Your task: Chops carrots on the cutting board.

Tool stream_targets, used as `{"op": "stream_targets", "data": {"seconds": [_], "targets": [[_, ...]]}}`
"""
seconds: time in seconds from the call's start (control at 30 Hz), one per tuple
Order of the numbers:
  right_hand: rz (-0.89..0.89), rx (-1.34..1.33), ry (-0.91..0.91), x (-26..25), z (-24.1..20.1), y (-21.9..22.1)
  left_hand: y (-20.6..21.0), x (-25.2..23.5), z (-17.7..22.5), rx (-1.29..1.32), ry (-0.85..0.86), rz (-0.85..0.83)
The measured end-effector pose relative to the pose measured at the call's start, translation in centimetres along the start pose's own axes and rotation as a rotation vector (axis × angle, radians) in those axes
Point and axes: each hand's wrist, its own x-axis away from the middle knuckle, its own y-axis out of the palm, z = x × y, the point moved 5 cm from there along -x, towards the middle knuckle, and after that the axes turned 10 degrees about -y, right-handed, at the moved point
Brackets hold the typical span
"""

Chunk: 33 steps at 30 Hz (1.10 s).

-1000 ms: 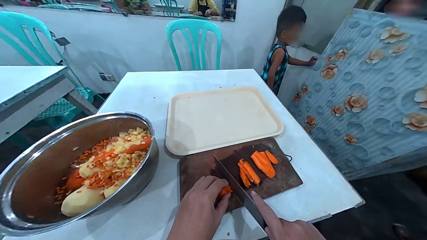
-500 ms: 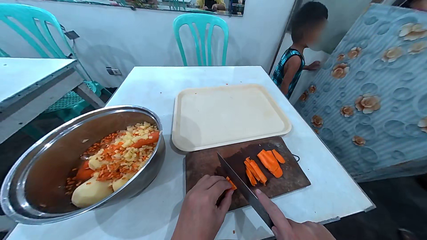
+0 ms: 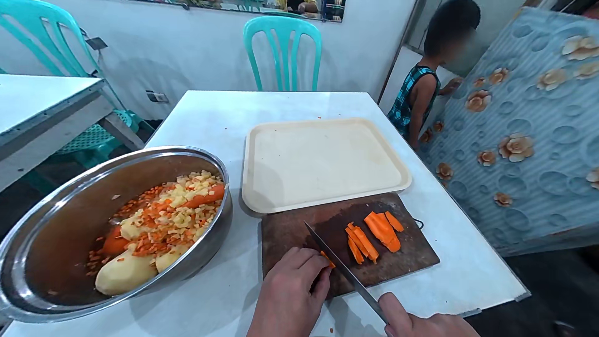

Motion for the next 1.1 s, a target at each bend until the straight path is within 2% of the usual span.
{"op": "stream_targets", "data": {"seconds": [0.17,0.3,0.47,1.1], "targets": [[-0.167,-0.115,0.042,-2.2,0.0,-0.4,0.1,0.2,-0.2,0.051,0.014,0.014],[-0.085,-0.093,0.054,-2.8,0.0,0.3,0.1,0.2,-0.2,0.065,0.011,0.024],[-0.055,-0.275,0.04,-2.3,1.6,0.6,0.0,0.3,-0.3,0.066,0.0,0.031],[-0.017,-0.047,0.0,-1.5,0.5,-0.1,-0.1,0.3,-0.5,0.072,-0.011,0.01]]}}
